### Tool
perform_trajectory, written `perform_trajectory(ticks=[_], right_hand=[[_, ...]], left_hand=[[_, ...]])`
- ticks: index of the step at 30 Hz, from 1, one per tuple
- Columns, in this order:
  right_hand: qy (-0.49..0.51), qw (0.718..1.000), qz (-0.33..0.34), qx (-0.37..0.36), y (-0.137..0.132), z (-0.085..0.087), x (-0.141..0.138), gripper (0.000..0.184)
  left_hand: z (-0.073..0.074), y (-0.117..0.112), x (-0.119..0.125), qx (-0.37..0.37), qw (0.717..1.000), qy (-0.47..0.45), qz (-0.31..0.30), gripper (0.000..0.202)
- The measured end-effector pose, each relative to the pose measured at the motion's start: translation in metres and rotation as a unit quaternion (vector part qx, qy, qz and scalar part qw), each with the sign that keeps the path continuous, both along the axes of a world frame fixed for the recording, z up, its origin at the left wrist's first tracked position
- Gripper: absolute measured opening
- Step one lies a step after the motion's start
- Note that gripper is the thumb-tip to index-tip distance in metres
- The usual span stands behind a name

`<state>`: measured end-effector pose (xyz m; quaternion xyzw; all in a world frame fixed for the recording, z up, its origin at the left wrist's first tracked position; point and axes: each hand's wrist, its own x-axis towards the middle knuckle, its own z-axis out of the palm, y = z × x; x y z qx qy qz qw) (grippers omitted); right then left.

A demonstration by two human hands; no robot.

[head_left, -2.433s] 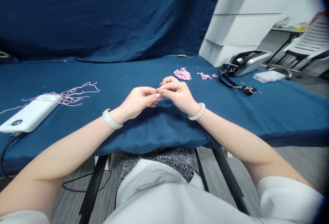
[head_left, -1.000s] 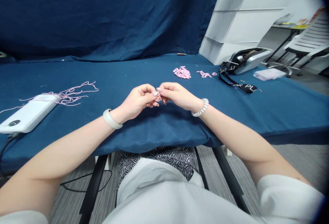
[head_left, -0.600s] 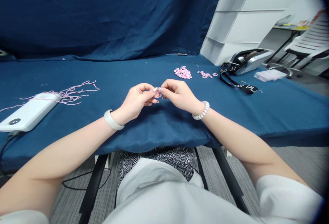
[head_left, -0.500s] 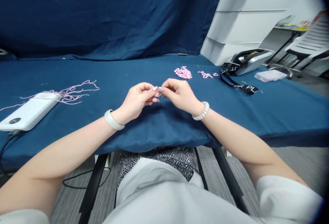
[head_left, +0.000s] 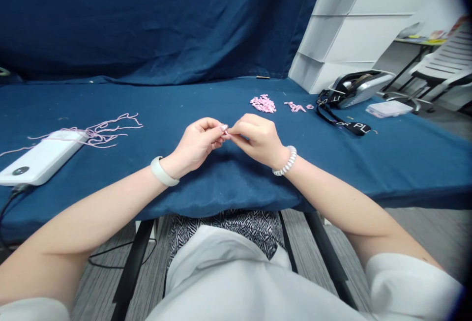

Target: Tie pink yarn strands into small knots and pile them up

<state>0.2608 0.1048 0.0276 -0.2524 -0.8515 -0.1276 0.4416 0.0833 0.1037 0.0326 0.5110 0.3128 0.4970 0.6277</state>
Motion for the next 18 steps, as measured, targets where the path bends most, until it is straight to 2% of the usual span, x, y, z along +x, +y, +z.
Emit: perform_trajectory(ticks=[5, 7, 10, 14, 16, 18], right_hand=[[0.050, 0.996, 0.058, -0.039, -0.002, 0.006, 0.000, 0.019], [0.099, 0.987, 0.081, -0.094, -0.003, 0.010, 0.001, 0.019], [0.153, 0.959, 0.092, -0.222, -0.003, 0.018, 0.005, 0.022], [0.098, 0.905, 0.122, -0.396, 0.000, 0.024, 0.013, 0.029], [0.059, 0.892, 0.122, -0.432, 0.001, 0.026, 0.016, 0.031], [0.024, 0.891, 0.109, -0.441, 0.000, 0.028, 0.018, 0.031]], left_hand=[[0.001, 0.001, -0.001, 0.011, 1.000, -0.006, 0.018, 0.029], [0.001, 0.002, -0.001, 0.029, 0.999, 0.002, 0.017, 0.029], [0.002, 0.001, -0.003, 0.066, 0.997, 0.045, 0.016, 0.027], [0.003, 0.002, -0.006, 0.104, 0.988, 0.117, -0.007, 0.023], [0.002, 0.003, -0.007, 0.102, 0.983, 0.147, -0.029, 0.022], [0.002, 0.004, -0.008, 0.088, 0.980, 0.171, -0.049, 0.021]])
